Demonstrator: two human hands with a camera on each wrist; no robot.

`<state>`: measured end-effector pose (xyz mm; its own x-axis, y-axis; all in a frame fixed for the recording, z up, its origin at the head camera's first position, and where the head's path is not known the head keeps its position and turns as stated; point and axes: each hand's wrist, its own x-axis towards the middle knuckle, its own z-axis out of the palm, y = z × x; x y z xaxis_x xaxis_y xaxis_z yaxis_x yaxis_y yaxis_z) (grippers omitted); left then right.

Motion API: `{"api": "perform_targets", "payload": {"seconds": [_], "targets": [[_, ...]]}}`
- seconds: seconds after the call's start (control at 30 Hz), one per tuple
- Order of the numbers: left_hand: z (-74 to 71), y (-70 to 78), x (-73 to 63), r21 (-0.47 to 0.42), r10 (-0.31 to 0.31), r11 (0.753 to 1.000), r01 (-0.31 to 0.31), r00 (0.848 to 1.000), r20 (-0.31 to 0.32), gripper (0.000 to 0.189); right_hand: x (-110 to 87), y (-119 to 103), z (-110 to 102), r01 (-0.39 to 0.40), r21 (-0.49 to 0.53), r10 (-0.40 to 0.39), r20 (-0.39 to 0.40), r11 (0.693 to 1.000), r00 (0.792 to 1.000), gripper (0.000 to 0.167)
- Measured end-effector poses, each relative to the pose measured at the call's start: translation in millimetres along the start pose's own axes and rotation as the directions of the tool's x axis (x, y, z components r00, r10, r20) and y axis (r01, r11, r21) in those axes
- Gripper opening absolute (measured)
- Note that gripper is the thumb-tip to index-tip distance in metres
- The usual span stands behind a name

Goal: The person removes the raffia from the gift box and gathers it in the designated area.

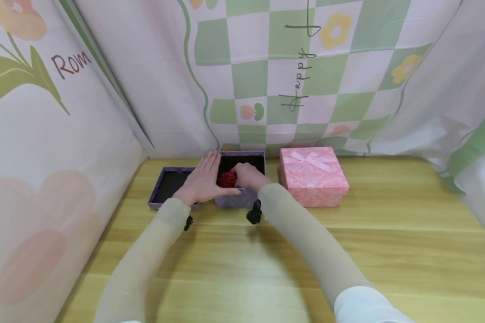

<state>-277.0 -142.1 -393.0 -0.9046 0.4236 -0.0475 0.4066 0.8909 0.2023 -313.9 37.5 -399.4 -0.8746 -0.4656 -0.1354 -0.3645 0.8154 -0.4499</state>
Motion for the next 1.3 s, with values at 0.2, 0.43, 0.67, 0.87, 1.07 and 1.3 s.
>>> {"api": "perform_targets", "payload": {"seconds": [0.2, 0.43, 0.67, 0.87, 1.07, 1.3], "targets": [[0.2, -0.2, 0.4, -0.002, -0.003, 1.000, 0.003, 1.000, -0.001, 0.131, -0.8, 0, -1, 0.035, -0.040, -0.040, -0.125, 0.999, 0.991, 0.018], [0.3, -0.9, 1.7, -0.013, -0.003, 1.000, 0.003, 1.000, 0.002, 0.132, -6.0, -3, -13, 0.024, -0.075, -0.040, -0.208, 0.997, 0.977, 0.030], [0.5, -0.6, 1.5, -0.003, -0.009, 1.000, 0.009, 1.000, 0.007, 0.132, -18.5, -8, -34, 0.063, -0.063, -0.078, -0.272, 0.996, 0.959, 0.040], [1.4, -0.4, 1.9, -0.012, 0.010, 1.000, -0.011, 1.000, -0.029, 0.131, -33.2, -16, -60, 0.097, -0.034, -0.103, -0.299, 0.995, 0.949, 0.048], [0.4, -0.5, 1.9, -0.009, 0.003, 1.000, -0.004, 1.000, -0.018, 0.131, -49.8, -27, -84, 0.153, -0.017, -0.149, -0.358, 0.988, 0.922, 0.051], [1.0, -1.8, 0.9, -0.076, 0.041, 0.996, -0.047, 0.997, -0.071, 0.129, -70.6, -40, -99, 0.242, -0.009, -0.223, -0.425, 0.970, 0.877, 0.047]]}}
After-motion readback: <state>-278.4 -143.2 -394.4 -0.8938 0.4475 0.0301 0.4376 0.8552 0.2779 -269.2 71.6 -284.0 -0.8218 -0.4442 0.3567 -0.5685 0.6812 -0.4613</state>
